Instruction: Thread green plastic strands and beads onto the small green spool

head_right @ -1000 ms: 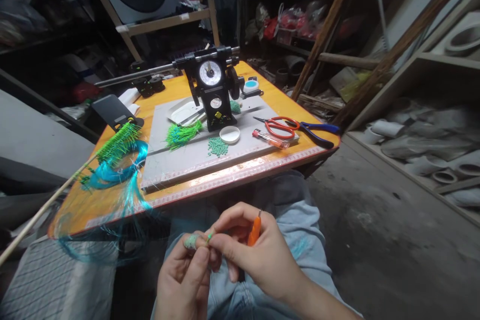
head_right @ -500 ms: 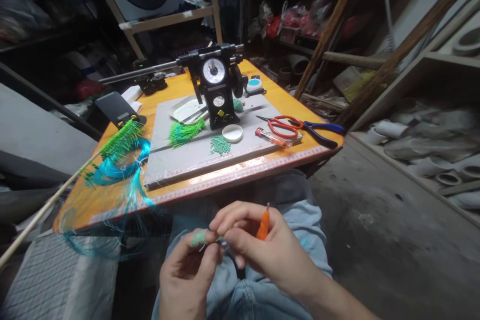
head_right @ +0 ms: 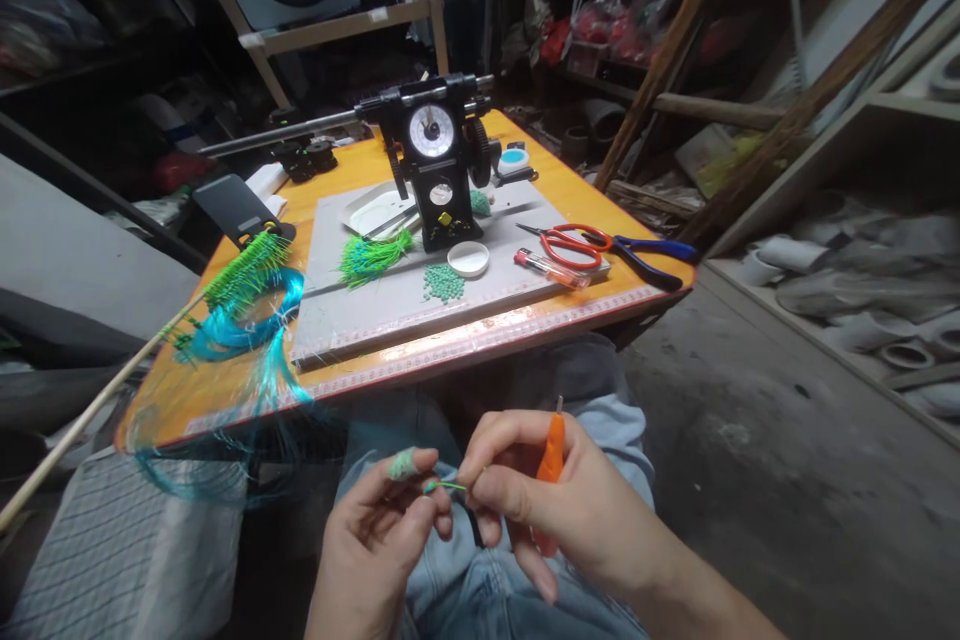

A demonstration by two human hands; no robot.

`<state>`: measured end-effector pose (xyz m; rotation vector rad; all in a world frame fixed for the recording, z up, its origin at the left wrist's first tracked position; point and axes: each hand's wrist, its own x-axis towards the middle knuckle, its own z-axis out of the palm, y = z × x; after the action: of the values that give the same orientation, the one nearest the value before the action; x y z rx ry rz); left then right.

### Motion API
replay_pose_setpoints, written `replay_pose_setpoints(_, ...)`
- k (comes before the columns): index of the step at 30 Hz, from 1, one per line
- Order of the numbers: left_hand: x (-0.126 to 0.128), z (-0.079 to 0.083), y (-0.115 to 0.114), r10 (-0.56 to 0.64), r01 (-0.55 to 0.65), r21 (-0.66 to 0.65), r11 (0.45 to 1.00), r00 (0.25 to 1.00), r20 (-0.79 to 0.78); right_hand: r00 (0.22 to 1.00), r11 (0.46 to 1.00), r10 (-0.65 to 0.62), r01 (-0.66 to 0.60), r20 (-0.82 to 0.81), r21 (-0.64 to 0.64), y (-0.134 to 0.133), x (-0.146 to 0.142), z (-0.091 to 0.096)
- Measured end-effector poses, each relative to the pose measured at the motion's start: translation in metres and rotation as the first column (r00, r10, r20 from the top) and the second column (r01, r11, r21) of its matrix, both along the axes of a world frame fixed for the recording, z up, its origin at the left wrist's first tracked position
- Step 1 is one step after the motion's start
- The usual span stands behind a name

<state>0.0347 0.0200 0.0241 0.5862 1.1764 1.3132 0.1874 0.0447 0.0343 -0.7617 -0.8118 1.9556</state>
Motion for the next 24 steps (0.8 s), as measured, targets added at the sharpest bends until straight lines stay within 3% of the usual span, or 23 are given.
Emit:
replay_pose_setpoints(6, 0.0029, -0.0013, 0.0011, 0.04, -0.042, 0.045, 0.998, 0.997, 0.06, 0.998, 0.999, 0.047, -0.048, 0.042, 0.011, -0.0003, 0.0027, 0.0034)
replay_pose_setpoints(13, -0.0012, -0.0024, 0.0044, 0.02, -0.033, 0.092, 0.995, 0.991, 0.134, 0.947, 0.993, 0.118, -0.109, 0.3, -0.046, 0.001, -0.0023, 0.005)
replay_pose_setpoints(24, -0.0041, -0.0003, 0.0019, 0.009, -0.017, 0.049, 0.999, 0.987, 0.161, 0.949, 0.992, 0.122, -0.12, 0.289, -0.024, 0.0014, -0.0051, 0.002)
